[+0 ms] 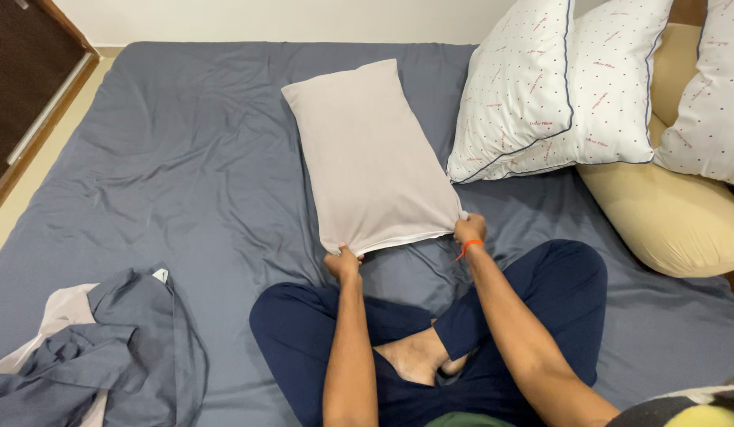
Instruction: The person inserts a pillow into a light-colored pillowcase, then places the covered pillow into a dark gray pillowcase. The person smooths the fabric and adjusts the fit by hand.
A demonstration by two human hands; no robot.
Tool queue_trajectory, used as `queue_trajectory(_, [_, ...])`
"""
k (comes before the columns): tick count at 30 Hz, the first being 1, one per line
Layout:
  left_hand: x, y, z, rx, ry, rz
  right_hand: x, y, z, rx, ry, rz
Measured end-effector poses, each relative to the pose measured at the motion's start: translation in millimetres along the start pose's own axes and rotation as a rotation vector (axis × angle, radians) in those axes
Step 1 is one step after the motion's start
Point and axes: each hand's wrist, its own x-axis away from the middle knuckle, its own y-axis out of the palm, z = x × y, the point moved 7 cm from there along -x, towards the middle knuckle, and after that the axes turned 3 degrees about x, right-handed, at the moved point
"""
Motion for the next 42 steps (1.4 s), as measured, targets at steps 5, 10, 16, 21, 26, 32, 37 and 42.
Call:
queue_trajectory(5, [14,-13,30,-0.615,0.219,-0.037,-1,8,6,0.292,0.056,-0.167])
queue_trajectory(10, [24,-18,36,-0.572,0.073,-0.109,-10,-14,-35,0.517,-0.186,0.045])
queue_trajectory(16, [36,-20,53,-0.737,0.131,-0.073,91,-22,-138,0.164,-1.090,0.207])
queue_trajectory(21, [33,-19,46,-0.842,0.211,-0.092,165,31,-166,0.517,-1.301,-0.060])
queue_trajectory(26, [42,-25,52,-0.887,0.181,-0.130,179,57,-136,0.923,-1.246,-0.349])
queue_trajectory(32, [103,-9,144,-0.736,0.759,0.092,175,50,-125,0.920,-1.335,-0.349])
queue_trajectory(37, [109,28,140,-0.943,0.922,-0.266,185,47,-123,0.930,-1.389,-0.358])
queue_trajectory(42, [97,14,126,-0.750,0.976,-0.344,174,39,-123,0.735,-1.419,-0.436])
